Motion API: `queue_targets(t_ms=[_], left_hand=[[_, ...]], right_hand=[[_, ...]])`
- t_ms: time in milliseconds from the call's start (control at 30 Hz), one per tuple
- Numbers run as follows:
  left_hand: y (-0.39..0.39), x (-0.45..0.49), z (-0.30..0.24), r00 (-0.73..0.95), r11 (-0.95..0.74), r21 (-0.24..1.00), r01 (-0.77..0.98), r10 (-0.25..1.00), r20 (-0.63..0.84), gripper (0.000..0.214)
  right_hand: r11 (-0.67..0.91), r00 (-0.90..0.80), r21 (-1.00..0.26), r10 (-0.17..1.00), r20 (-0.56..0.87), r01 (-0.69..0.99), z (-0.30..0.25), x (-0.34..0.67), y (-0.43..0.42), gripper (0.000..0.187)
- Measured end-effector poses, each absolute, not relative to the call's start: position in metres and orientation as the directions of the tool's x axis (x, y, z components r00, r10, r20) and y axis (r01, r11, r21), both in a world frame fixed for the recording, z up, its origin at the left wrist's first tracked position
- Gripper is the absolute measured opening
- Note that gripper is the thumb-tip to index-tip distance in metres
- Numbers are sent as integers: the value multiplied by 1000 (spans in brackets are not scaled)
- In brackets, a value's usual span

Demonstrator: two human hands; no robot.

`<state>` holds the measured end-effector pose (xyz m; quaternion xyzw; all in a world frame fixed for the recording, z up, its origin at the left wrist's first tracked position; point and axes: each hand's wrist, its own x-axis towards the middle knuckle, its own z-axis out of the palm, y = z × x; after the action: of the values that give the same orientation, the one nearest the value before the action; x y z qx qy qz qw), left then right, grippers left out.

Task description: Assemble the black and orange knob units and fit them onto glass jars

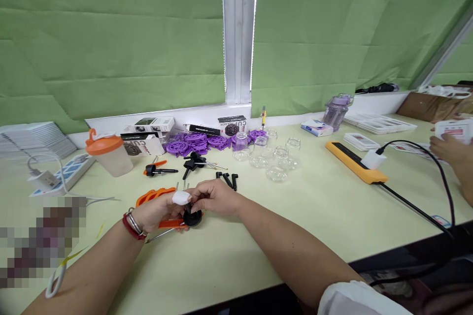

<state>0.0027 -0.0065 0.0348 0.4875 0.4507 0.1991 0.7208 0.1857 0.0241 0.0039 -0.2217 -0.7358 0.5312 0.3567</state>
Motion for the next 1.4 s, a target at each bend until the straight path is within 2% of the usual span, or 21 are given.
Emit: queue_targets(t_ms=[500,633,900,1133,1400], left_hand=[[-8,4,39,505,451,874,181,720,-476,28],[-7,3,37,507,456,872,176,718,-478,29],[-10,6,42,483,456,876,156,739,-470,31],[-9,4,42,487,444,875,191,731,-477,33],[-8,4,41,501,438,877,198,724,-474,34]], right_hand=[[308,-642,-951,724,253,-28,-2,185,25,31],[343,-644,-939,719,263,0,-3,186,26,38],[388,-651,-921,696,302,-12,-1,186,23,33],[308,-651,-951,718,246,-20,-2,185,23,40],[291,-669,-956,707,230,-21,-3,185,23,38]])
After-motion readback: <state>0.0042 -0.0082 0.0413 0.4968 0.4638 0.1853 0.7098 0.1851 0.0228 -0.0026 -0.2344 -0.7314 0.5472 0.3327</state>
